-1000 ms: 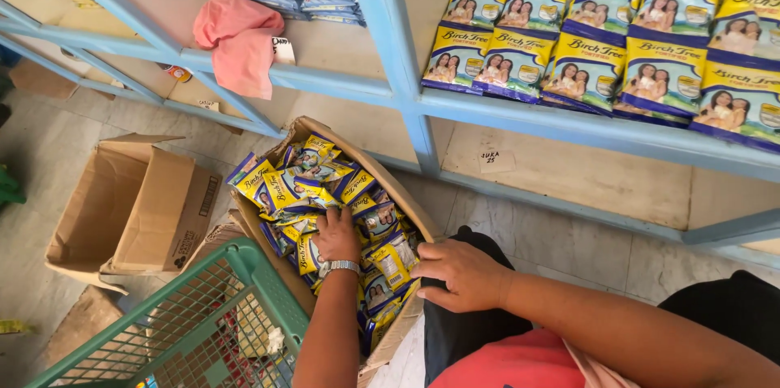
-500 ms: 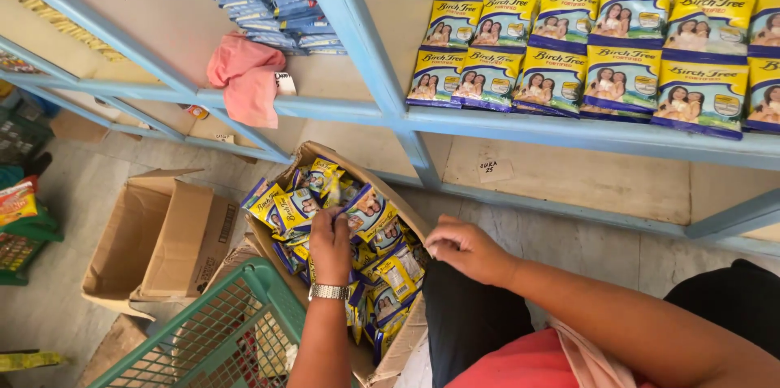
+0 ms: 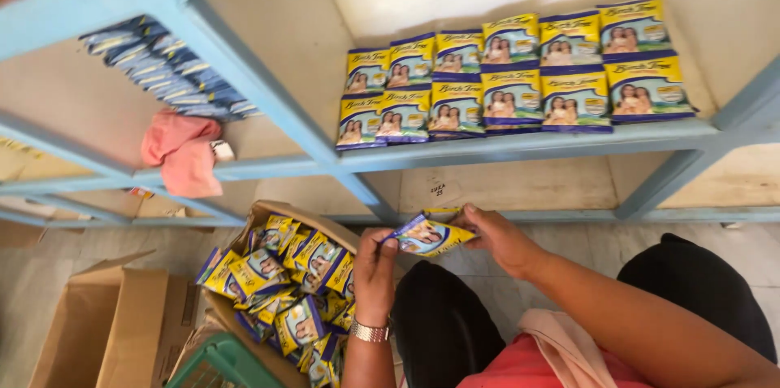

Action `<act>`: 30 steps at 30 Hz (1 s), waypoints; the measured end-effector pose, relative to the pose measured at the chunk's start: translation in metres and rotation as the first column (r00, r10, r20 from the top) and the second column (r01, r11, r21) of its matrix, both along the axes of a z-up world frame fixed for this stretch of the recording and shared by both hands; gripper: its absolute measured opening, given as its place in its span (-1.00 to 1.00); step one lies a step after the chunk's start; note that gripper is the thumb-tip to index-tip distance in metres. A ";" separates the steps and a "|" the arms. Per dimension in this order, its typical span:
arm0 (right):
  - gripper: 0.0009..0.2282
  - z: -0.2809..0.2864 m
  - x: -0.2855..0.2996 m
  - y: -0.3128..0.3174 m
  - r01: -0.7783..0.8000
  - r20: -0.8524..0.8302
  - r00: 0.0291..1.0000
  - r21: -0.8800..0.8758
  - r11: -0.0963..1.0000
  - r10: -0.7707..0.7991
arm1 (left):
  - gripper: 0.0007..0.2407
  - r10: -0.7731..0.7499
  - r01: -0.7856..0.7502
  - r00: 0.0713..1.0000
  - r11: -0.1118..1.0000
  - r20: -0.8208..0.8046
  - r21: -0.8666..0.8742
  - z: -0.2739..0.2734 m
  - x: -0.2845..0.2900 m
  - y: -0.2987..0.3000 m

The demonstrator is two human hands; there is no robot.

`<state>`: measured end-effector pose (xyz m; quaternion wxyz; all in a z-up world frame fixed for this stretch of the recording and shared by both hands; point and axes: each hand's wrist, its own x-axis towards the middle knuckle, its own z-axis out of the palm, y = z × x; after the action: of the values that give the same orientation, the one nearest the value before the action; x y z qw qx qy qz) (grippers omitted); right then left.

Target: Stocking grocery shelves with sachets of milk powder from a cardboard box.

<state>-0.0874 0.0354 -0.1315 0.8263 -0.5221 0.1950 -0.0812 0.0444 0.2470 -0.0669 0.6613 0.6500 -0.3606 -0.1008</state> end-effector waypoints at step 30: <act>-0.72 0.060 -0.041 -0.016 -0.025 0.335 0.942 0.086 0.996 -0.006 | -0.78 -0.279 0.283 0.958 0.956 -0.072 0.070 -0.055 -0.056 -0.021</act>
<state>-0.1285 0.0190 -0.0710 0.8703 -0.4642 0.0525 -0.1561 -0.0113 0.2255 -0.1217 0.6247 0.6145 -0.4245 -0.2279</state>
